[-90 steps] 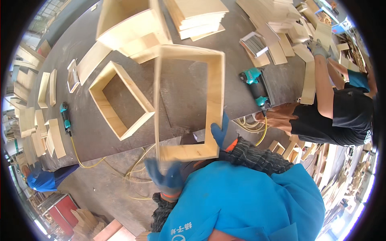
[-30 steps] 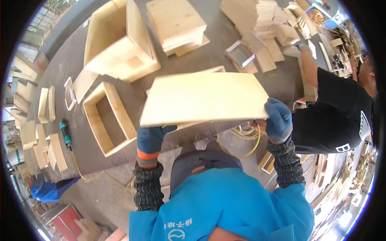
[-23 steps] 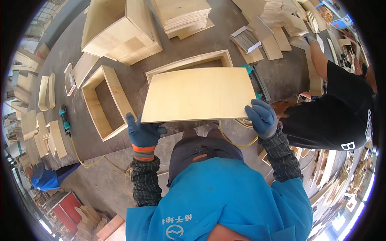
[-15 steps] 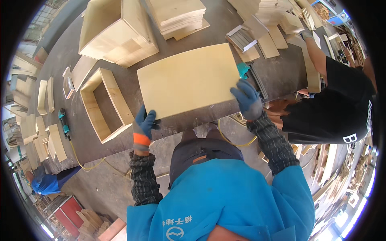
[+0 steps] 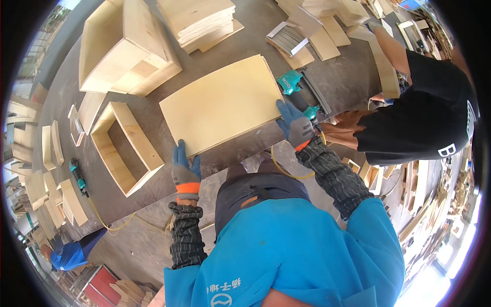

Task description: Assembling wooden rectangular frames using a pneumatic nail gun in a workshop setting.

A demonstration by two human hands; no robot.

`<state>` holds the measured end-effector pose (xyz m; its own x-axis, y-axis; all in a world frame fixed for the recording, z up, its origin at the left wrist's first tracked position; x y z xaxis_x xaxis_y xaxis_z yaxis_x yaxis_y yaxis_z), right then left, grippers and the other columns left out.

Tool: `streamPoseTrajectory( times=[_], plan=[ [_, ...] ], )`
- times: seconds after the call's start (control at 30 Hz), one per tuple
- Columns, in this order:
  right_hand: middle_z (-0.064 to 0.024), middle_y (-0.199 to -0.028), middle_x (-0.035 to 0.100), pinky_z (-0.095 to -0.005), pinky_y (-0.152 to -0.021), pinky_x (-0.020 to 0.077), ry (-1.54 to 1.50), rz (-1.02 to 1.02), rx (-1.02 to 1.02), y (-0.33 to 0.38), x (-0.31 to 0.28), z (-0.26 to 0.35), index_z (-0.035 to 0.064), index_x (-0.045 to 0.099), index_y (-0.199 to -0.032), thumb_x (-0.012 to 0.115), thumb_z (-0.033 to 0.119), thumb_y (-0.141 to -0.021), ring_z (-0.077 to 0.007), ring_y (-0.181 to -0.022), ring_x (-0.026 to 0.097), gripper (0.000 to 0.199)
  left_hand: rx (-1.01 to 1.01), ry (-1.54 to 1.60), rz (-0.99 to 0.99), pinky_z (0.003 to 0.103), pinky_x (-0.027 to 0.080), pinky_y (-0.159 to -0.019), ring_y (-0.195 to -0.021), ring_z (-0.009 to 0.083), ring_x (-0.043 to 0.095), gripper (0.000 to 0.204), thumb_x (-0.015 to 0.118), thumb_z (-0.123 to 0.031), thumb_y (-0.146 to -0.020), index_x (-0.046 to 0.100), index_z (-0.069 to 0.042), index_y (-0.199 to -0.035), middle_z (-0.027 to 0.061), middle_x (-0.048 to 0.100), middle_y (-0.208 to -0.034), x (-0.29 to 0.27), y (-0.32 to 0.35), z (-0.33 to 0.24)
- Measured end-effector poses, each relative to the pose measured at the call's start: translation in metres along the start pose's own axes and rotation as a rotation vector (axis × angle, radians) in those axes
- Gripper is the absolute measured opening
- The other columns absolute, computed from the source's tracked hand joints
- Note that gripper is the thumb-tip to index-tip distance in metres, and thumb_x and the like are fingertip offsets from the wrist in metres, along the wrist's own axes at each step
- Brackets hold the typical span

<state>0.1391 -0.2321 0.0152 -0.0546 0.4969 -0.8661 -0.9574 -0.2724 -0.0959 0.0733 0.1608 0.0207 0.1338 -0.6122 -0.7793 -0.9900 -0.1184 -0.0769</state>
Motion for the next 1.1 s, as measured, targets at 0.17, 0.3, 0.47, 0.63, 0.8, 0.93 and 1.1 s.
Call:
streamPoseTrajectory(
  times=[0.17, 0.3, 0.47, 0.63, 0.8, 0.93, 1.1],
  plan=[
    [-0.0338, -0.147, 0.058, -0.0537, -0.101, 0.0573, 0.070, -0.035, 0.055, 0.004, 0.002, 0.002, 0.0080, 0.047, -0.157, 0.066, 0.016, -0.101, -0.0482, -0.125, 0.065, 0.060, -0.013, 0.139, 0.017, 0.043, 0.056, -0.106, -0.133, 0.0405, 0.063, 0.068, 0.077, -0.005, -0.093, 0.052, -0.004, -0.156, 0.0250, 0.056, -0.154, 0.005, 0.001, 0.011],
    [-0.0286, -0.137, 0.065, -0.0493, -0.095, 0.0604, 0.301, -0.069, 0.063, 0.003, -0.003, 0.014, 0.0046, 0.054, -0.151, 0.066, 0.005, -0.095, -0.0452, -0.115, 0.070, 0.057, -0.278, 0.394, 0.061, 0.038, 0.056, -0.105, -0.130, 0.0257, 0.064, 0.068, 0.080, 0.002, -0.091, 0.055, -0.002, -0.155, 0.0167, 0.061, -0.153, 0.012, -0.001, 0.044],
    [-0.0353, -0.149, 0.056, -0.0538, -0.103, 0.0571, 0.378, -0.018, 0.085, 0.003, 0.003, 0.016, 0.0071, 0.041, -0.162, 0.054, 0.012, -0.100, -0.0482, -0.130, 0.064, 0.064, -0.155, 0.295, 0.076, 0.036, 0.057, -0.103, -0.126, 0.0238, 0.066, 0.065, 0.079, 0.003, -0.092, 0.058, -0.004, -0.153, 0.0162, 0.064, -0.149, -0.005, -0.003, 0.022],
    [-0.0299, -0.144, 0.062, -0.0528, -0.100, 0.0578, 0.316, -0.064, 0.040, 0.001, -0.006, 0.027, 0.0050, 0.048, -0.157, 0.060, 0.013, -0.098, -0.0450, -0.126, 0.067, 0.061, -0.093, 0.430, -0.036, 0.035, 0.058, -0.104, -0.125, 0.0231, 0.068, 0.057, 0.074, 0.007, -0.096, 0.062, -0.006, -0.150, 0.0166, 0.065, -0.147, -0.034, -0.006, 0.006],
    [-0.0253, -0.135, 0.067, -0.0495, -0.099, 0.0581, 0.105, -0.228, 0.058, -0.001, -0.037, 0.028, 0.0017, 0.059, -0.144, 0.072, 0.013, -0.094, -0.0425, -0.119, 0.069, 0.053, -0.117, 0.315, 0.056, 0.040, 0.057, -0.106, -0.129, 0.0329, 0.068, 0.055, 0.076, -0.002, -0.096, 0.061, -0.003, -0.149, 0.0224, 0.066, -0.145, -0.025, -0.013, 0.005],
    [-0.0251, -0.133, 0.068, -0.0484, -0.097, 0.0584, 0.115, -0.201, 0.065, 0.004, -0.036, 0.021, -0.0003, 0.063, -0.139, 0.077, 0.013, -0.093, -0.0430, -0.117, 0.069, 0.050, 0.101, -0.068, 0.068, 0.044, 0.056, -0.106, -0.131, 0.0439, 0.065, 0.057, 0.077, -0.012, -0.097, 0.059, -0.002, -0.150, 0.0275, 0.063, -0.146, -0.016, -0.008, -0.020],
    [-0.0244, -0.131, 0.069, -0.0474, -0.092, 0.0596, 0.026, -0.190, 0.087, 0.012, -0.024, 0.007, -0.0005, 0.062, -0.138, 0.075, 0.015, -0.095, -0.0420, -0.112, 0.070, 0.048, 0.032, -0.022, 0.100, 0.043, 0.057, -0.104, -0.130, 0.0424, 0.065, 0.058, 0.076, -0.008, -0.096, 0.058, 0.000, -0.150, 0.0283, 0.059, -0.151, 0.000, 0.003, -0.005]
  ],
)
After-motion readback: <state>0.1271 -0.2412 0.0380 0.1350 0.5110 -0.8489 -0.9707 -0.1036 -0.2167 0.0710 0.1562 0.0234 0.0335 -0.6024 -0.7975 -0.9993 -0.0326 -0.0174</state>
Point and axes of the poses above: each hand's wrist, its own y-axis away from the middle knuckle, its own x-axis out of the palm, z = x × y, the point moved 10 cm from there along -y, towards the middle knuckle
